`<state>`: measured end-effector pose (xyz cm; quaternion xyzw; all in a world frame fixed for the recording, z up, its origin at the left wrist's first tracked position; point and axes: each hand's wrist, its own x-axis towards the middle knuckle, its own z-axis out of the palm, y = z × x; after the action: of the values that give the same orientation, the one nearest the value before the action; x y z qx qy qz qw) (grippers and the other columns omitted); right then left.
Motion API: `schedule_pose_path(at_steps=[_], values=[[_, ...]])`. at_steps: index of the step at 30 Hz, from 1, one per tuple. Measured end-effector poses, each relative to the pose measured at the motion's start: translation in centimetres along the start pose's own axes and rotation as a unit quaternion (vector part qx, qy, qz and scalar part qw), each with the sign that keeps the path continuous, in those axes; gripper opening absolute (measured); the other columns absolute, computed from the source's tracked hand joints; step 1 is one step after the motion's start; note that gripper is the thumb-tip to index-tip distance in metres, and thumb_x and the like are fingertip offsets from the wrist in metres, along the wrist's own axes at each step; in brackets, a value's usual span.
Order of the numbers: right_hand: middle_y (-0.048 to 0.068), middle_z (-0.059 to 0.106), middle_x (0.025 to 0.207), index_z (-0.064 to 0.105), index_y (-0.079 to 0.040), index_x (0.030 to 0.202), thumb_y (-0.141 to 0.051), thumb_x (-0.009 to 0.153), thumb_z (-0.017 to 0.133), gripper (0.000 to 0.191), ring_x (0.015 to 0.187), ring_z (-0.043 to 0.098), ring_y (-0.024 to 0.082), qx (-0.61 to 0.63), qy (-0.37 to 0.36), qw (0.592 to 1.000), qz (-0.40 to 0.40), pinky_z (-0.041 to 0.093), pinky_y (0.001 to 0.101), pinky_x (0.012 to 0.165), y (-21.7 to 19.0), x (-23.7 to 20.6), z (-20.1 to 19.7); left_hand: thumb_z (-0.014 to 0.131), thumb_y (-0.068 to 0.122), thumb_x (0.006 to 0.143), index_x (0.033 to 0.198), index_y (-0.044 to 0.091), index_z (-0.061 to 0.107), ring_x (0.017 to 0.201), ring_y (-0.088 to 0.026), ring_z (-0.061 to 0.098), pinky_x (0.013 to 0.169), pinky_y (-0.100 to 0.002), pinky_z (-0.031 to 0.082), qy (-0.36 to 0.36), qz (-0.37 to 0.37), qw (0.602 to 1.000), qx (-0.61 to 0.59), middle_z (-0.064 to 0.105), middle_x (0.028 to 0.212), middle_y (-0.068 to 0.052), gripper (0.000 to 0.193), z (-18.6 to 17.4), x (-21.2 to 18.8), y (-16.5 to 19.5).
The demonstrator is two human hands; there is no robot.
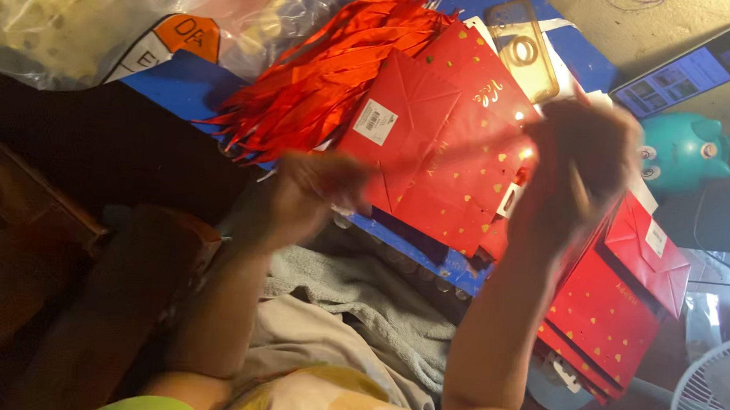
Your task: The person assembles red gift bags by threading red ribbons through white plastic handles and folding the bag flaps. They repeat this process for multiple bags, stacking the finished ones on the table.
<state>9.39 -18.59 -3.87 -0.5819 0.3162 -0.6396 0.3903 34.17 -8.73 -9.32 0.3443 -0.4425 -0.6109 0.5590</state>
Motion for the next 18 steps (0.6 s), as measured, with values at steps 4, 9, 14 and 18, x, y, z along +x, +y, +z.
schedule_pose_path(at_steps=[4,9,14,18], values=[[0.014,0.068,0.127,0.064,0.001,0.137,0.002,0.107,0.060,0.030,0.103,0.069,0.019,0.085,-0.057,0.977,0.188,0.059,0.0346,0.090,9.0,4.9,4.5,0.065,0.017,0.107,0.125,0.003,0.073,0.085,-0.013,0.070,0.076,-0.027,0.054,0.262,0.115,0.909,0.303,0.074,0.099,-0.008,0.024,-5.7,1.3,0.6],[0.003,0.065,0.138,0.057,-0.008,0.140,-0.005,0.105,0.061,0.035,0.120,0.068,0.015,0.084,-0.096,0.966,0.224,0.057,0.0341,0.103,11.5,6.3,7.3,0.067,0.003,0.096,0.133,-0.013,0.058,0.122,-0.038,0.055,0.105,-0.045,0.044,0.317,0.263,0.747,0.522,0.060,0.129,-0.022,0.041,-6.9,3.8,0.6],[0.007,0.071,0.121,0.071,-0.003,0.125,-0.010,0.105,0.063,0.022,0.107,0.069,0.016,-0.113,-0.084,0.971,0.192,0.058,0.0331,0.096,9.6,3.0,5.4,0.075,0.007,0.098,0.135,0.008,0.065,0.139,-0.033,0.050,0.121,-0.046,0.038,0.248,0.208,0.792,0.518,0.057,0.142,-0.011,0.039,-6.0,3.5,-1.4],[0.006,0.071,0.109,0.077,-0.004,0.112,-0.009,0.102,0.067,0.014,0.099,0.068,0.014,-0.266,-0.105,0.945,0.159,0.056,0.0299,0.090,8.8,-1.7,4.3,0.082,0.017,0.092,0.135,0.011,0.063,0.145,-0.032,0.047,0.125,-0.045,0.038,0.146,0.184,0.822,0.519,0.055,0.147,-0.010,0.047,-3.1,2.6,-3.7]])
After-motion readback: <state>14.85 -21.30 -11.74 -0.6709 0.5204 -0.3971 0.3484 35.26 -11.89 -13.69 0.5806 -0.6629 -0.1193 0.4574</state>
